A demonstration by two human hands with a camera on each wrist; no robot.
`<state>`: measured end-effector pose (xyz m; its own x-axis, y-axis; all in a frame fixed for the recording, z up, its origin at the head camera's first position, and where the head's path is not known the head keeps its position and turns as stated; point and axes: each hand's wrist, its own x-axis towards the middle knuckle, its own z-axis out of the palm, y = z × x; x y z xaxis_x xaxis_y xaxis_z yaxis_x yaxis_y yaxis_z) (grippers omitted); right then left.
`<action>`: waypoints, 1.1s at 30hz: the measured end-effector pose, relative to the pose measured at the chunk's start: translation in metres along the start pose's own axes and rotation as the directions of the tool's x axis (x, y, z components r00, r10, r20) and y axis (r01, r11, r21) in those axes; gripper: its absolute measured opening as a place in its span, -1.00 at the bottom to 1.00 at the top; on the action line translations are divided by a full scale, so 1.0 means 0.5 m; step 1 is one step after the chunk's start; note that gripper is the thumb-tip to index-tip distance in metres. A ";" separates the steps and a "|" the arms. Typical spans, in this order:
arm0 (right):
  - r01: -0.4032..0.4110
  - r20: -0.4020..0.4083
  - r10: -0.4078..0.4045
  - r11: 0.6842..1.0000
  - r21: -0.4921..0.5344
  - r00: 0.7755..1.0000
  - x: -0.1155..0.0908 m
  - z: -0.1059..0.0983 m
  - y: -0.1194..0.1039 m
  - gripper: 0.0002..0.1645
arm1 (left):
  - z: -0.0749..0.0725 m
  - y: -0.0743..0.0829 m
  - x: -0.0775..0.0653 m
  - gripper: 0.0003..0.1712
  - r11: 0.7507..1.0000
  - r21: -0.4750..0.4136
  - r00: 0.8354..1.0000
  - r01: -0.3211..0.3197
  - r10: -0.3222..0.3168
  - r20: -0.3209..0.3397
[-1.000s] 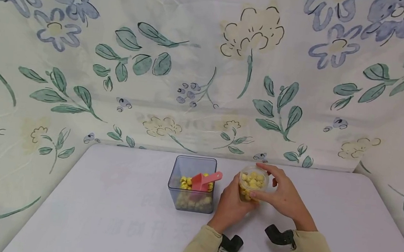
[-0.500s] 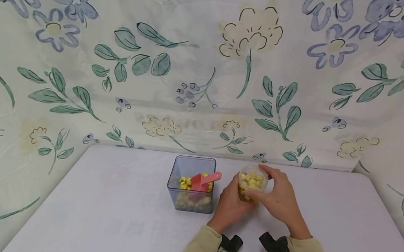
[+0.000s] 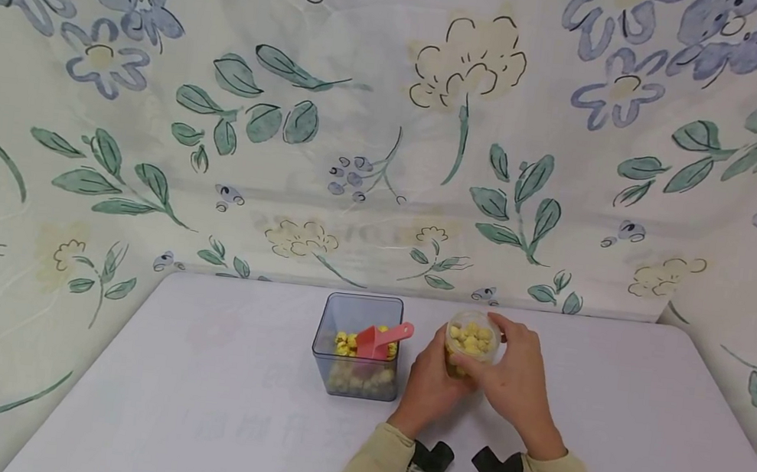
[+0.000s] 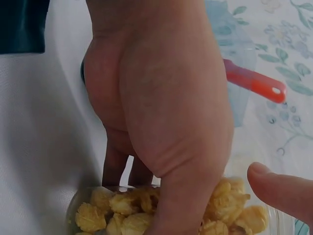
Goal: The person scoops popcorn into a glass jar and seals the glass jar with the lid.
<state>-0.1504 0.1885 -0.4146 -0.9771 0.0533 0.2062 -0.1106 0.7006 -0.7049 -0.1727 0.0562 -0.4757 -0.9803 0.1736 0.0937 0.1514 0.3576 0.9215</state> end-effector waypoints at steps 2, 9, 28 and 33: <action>0.004 -0.018 -0.004 1.000 -0.012 1.000 -0.002 0.003 -0.002 0.00 | 0.001 -0.001 0.001 -0.09 1.000 0.003 1.000 -0.005 0.005 -0.005; -0.003 -0.068 0.001 1.000 -0.027 0.998 -0.007 0.010 -0.012 0.00 | 0.000 -0.002 -0.001 -0.07 1.000 0.001 1.000 0.001 -0.001 -0.003; -0.032 -0.165 0.014 0.994 -0.107 0.986 -0.010 0.019 -0.030 -0.04 | 0.007 0.005 -0.003 -0.11 1.000 -0.011 1.000 0.002 -0.002 -0.021; -0.041 -0.183 0.015 0.990 -0.138 0.983 -0.008 0.022 -0.031 -0.05 | 0.010 0.007 -0.004 -0.16 1.000 -0.021 0.999 -0.001 0.000 -0.038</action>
<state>-0.1468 0.1693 -0.4120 -0.9288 0.1930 0.3162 -0.0443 0.7895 -0.6121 -0.1698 0.0615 -0.4743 -0.9845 0.1384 0.1079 0.1493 0.3378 0.9293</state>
